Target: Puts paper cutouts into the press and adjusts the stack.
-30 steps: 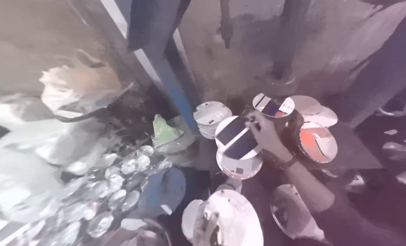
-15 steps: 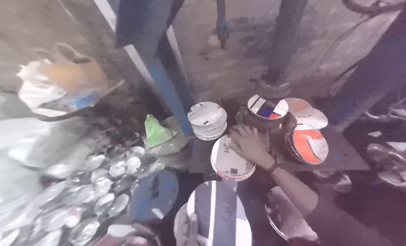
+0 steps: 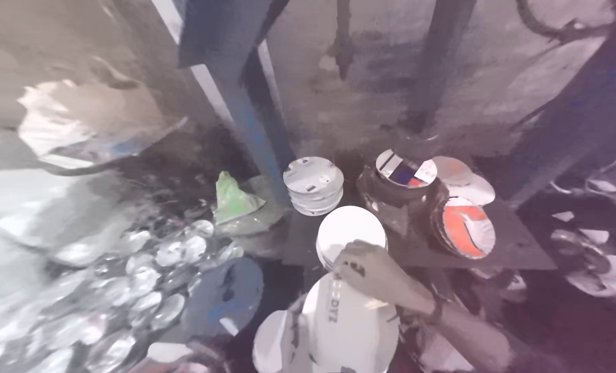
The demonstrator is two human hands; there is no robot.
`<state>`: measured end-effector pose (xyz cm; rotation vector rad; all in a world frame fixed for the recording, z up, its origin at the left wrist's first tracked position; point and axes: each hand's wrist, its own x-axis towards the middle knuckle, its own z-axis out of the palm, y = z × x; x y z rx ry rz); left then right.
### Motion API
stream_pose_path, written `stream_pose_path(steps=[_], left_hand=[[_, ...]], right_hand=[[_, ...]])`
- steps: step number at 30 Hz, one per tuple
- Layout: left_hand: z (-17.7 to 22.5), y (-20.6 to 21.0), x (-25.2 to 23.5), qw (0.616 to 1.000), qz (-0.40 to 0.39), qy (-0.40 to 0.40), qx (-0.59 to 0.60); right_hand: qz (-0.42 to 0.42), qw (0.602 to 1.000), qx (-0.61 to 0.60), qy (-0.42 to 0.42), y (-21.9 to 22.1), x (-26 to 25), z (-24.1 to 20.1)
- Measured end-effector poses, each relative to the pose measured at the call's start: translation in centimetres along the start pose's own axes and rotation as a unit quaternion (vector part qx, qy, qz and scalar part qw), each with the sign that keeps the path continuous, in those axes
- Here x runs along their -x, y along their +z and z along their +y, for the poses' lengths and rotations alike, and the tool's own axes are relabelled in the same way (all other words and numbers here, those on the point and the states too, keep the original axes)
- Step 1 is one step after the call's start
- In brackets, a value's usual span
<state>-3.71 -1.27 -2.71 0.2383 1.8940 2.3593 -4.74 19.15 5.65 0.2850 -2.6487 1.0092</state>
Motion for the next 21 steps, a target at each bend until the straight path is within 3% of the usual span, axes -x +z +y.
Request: stream_pose_path(steps=[2, 4, 7, 9, 13, 15, 18, 19, 21], left_hand=[[0.3, 0.1, 0.3, 1.0, 0.006, -0.002, -0.025], [0.4, -0.7, 0.5, 0.999, 0.023, 0.002, -0.041], [0.6, -2.2, -0.2, 0.993, 0.117, 0.013, 0.011], [0.6, -3.3, -0.8, 0.99, 0.135, 0.018, 0.047], [1.5, -2.7, -1.5, 0.989, 0.141, 0.008, 0.043], [1.7, -1.1, -1.8, 0.991, 0.129, 0.005, 0.04], [0.6, 0.8, -2.1, 0.991, 0.105, 0.034, 0.08], [0.2, 0.9, -2.2, 0.99, 0.099, 0.044, 0.094], [0.0, 0.7, -2.3, 0.989, 0.108, 0.038, 0.097]], right_hand=[[0.027, 0.994, 0.076, 0.07, -0.6, -1.9, 1.9], [0.003, 0.976, 0.178, 0.128, -0.9, -4.2, 5.5], [0.022, 0.966, 0.224, 0.123, -0.7, -5.7, 7.2], [0.119, 0.969, 0.196, 0.088, -1.0, -5.8, 5.9], [0.246, 0.968, 0.027, 0.049, -2.1, -4.2, 5.0], [0.175, 0.98, -0.096, 0.013, -1.8, -2.8, 3.6], [-0.026, 0.966, -0.258, -0.01, -0.3, -0.9, 1.9], [-0.027, 0.97, -0.241, -0.001, 0.0, -0.9, 2.1], [0.063, 0.996, -0.063, 0.029, 0.3, -1.7, 3.8]])
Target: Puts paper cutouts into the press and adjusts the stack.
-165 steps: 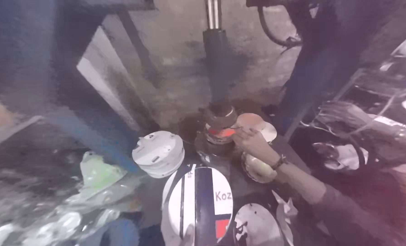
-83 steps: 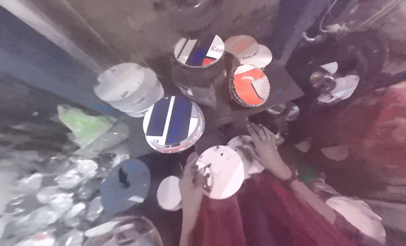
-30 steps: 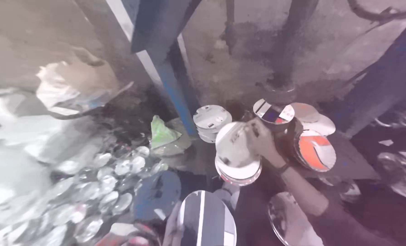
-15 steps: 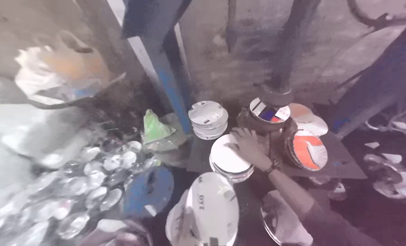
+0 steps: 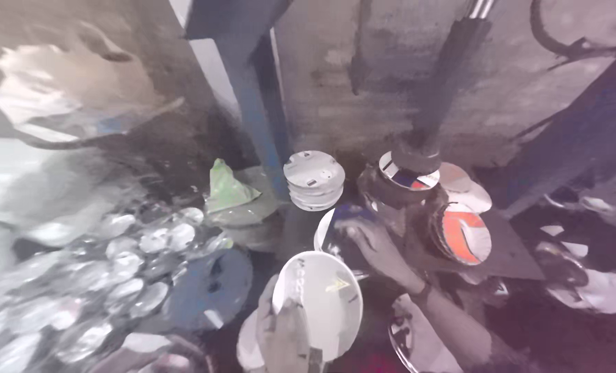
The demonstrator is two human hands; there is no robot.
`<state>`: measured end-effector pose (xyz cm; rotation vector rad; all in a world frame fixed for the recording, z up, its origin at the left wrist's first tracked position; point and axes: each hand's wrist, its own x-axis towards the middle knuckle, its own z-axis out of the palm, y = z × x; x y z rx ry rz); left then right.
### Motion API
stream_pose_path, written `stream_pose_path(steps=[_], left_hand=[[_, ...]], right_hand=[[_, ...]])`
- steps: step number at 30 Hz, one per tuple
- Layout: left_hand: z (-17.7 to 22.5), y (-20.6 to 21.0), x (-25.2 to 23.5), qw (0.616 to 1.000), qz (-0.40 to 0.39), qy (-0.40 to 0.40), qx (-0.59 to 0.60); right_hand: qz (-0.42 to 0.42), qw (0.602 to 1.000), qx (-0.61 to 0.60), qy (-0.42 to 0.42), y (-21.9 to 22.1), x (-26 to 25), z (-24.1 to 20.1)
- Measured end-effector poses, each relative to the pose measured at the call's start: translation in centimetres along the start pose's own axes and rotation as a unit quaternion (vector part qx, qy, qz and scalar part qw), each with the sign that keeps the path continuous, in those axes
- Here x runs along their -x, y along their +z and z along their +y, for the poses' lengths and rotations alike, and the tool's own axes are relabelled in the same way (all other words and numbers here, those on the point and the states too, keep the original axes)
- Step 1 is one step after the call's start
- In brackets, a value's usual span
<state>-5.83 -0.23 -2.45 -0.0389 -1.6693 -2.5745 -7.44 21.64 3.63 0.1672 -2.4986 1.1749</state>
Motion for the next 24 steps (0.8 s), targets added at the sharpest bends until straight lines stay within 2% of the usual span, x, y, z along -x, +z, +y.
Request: stream_pose_path(steps=[1, 3, 5, 6, 9, 10, 11, 13, 15, 17, 18, 19, 22, 24], left_hand=[[0.2, -0.3, 0.0, 1.0, 0.011, -0.018, -0.002], [0.6, -1.2, -0.1, 0.999, 0.013, -0.049, -0.002], [1.0, -1.7, -0.3, 0.998, 0.019, -0.055, -0.011], [1.2, -1.6, -0.3, 0.998, 0.033, -0.059, -0.017], [1.2, -1.3, -0.2, 0.998, 0.048, -0.047, -0.004], [1.3, -0.7, -0.2, 0.998, 0.048, -0.041, -0.001], [1.5, 0.0, 0.1, 0.999, 0.04, -0.028, -0.011], [1.5, 1.2, 0.5, 0.999, 0.023, -0.003, -0.032], [1.0, 2.8, 0.9, 1.0, 0.016, 0.004, -0.021], [0.3, 3.8, 1.6, 0.999, -0.013, 0.013, -0.046], [-0.1, 4.2, 2.0, 0.997, -0.034, 0.018, -0.061], [-0.6, 4.7, 2.5, 0.997, -0.049, 0.021, -0.061], [-2.1, 5.5, 4.1, 0.994, -0.101, 0.039, -0.001], [-2.3, 5.8, 4.8, 0.991, -0.124, 0.046, 0.012]], right_hand=[[0.019, 0.992, 0.12, 0.019, 0.0, -0.9, 1.3], [-0.02, 0.951, 0.299, 0.078, -0.2, -2.6, 3.3], [-0.025, 0.932, 0.348, 0.096, -0.2, -3.5, 3.3], [0.02, 0.934, 0.349, 0.068, -0.1, -3.6, 2.8], [0.223, 0.936, 0.261, -0.077, -0.2, -2.4, 1.4], [0.238, 0.95, 0.178, -0.096, -0.6, -1.8, 0.5], [0.211, 0.97, 0.071, -0.099, -1.0, -0.9, -0.2], [0.09, 0.989, -0.1, -0.06, -1.9, 1.6, -1.7], [-0.045, 0.99, -0.133, 0.018, -2.9, 3.9, -3.0], [-0.121, 0.983, -0.123, 0.069, -3.2, 5.7, -3.3], [-0.119, 0.982, -0.122, 0.077, -3.0, 6.5, -3.1], [-0.081, 0.986, -0.124, 0.071, -2.6, 7.3, -2.8], [0.079, 0.989, -0.124, -0.008, -1.6, 9.2, -1.2], [0.1, 0.987, -0.118, -0.037, -2.1, 9.8, -0.6]])
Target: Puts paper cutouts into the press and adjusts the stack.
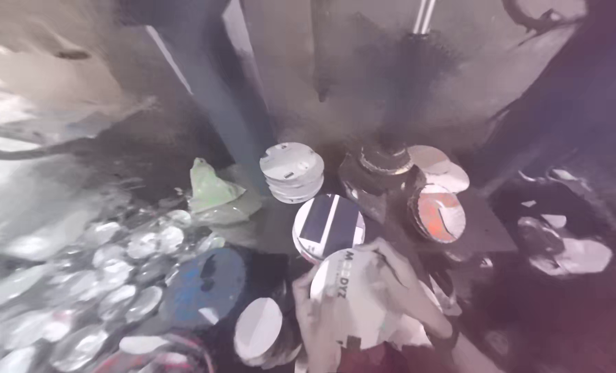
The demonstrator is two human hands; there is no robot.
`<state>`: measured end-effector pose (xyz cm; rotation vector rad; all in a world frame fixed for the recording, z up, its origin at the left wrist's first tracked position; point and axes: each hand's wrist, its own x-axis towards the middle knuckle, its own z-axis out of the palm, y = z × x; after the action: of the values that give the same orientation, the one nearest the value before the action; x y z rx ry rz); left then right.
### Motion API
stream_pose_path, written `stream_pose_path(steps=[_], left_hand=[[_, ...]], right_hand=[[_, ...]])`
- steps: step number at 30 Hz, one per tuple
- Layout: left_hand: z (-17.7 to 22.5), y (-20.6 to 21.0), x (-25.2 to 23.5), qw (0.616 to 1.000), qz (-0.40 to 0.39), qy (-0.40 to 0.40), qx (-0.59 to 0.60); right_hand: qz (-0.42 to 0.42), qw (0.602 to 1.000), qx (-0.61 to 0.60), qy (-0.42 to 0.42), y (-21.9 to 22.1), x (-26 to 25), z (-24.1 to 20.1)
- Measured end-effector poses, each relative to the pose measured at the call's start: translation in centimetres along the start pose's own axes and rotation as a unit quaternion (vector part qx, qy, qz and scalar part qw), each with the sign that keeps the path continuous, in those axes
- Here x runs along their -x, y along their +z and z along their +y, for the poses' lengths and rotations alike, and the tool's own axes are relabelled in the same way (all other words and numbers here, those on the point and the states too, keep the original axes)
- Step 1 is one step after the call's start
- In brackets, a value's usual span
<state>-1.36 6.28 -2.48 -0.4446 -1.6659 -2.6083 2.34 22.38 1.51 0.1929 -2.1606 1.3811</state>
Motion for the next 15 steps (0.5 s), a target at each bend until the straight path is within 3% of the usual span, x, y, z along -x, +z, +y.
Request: stream_pose_path(steps=[6, 10, 15], left_hand=[[0.6, 1.4, 0.7, 0.986, -0.06, 0.044, -0.147], [0.9, 2.2, 1.2, 0.984, -0.103, 0.034, -0.139], [1.8, 1.6, 2.0, 0.947, -0.251, -0.068, -0.188]], right_hand=[[0.022, 0.998, 0.054, 0.024, -1.5, 1.6, -0.6], [0.047, 0.993, 0.089, 0.06, -2.5, 2.9, -1.7], [0.017, 0.984, 0.002, 0.179, -4.4, 6.4, -1.4]])
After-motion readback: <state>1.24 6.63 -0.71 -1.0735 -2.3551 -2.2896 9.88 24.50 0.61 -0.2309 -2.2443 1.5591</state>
